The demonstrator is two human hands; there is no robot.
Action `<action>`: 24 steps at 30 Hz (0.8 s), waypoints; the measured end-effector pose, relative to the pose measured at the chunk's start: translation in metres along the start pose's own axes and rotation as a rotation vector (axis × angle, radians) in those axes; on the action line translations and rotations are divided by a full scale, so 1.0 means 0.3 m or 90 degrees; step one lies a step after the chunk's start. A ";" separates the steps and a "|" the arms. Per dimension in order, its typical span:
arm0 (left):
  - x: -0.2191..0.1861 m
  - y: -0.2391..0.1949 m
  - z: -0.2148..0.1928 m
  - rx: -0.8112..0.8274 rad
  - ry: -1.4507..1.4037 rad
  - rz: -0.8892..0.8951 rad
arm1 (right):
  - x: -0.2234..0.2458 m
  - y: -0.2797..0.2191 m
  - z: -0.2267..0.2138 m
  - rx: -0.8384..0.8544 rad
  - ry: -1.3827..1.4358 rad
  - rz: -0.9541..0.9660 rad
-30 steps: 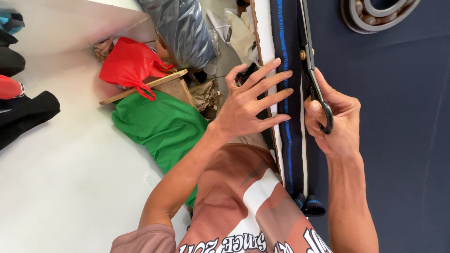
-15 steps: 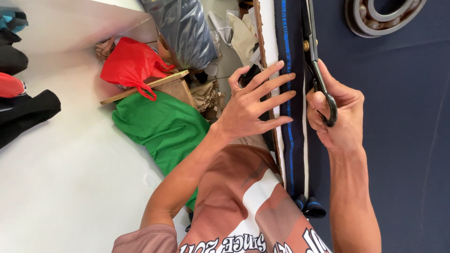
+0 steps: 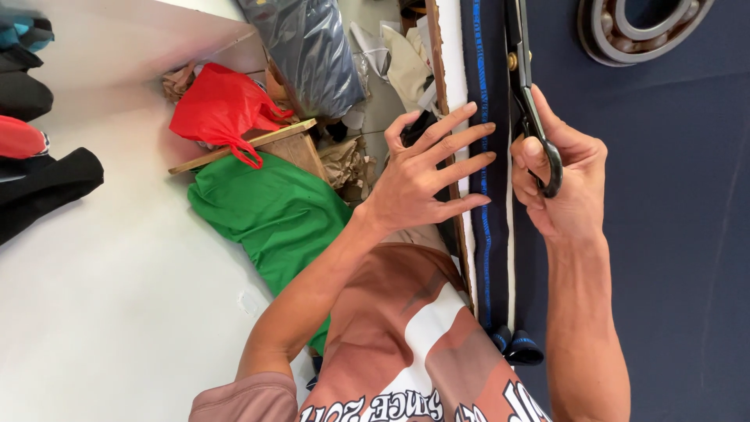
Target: Cutting dark blue fabric with tailor's scissors following a pattern
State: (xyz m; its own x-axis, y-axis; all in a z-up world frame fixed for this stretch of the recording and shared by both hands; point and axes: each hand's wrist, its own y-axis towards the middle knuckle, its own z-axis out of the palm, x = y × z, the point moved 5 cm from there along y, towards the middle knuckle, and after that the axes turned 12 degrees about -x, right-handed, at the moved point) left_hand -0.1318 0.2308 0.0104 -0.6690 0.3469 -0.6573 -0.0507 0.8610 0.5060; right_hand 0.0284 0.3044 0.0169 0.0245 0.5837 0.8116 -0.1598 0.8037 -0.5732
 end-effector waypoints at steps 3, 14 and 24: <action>0.002 0.001 0.000 -0.006 0.001 0.001 | 0.007 0.000 0.008 -0.004 -0.007 -0.002; 0.000 -0.002 -0.002 -0.019 0.001 0.007 | 0.025 0.027 0.034 -0.007 0.011 0.007; -0.001 -0.004 -0.006 -0.016 0.009 0.006 | 0.022 0.033 0.034 0.007 0.032 0.008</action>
State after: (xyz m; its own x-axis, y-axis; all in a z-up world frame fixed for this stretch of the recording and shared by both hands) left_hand -0.1330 0.2290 0.0109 -0.6796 0.3491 -0.6452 -0.0635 0.8482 0.5258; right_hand 0.0169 0.3151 0.0176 0.0713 0.5994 0.7973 -0.1710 0.7948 -0.5823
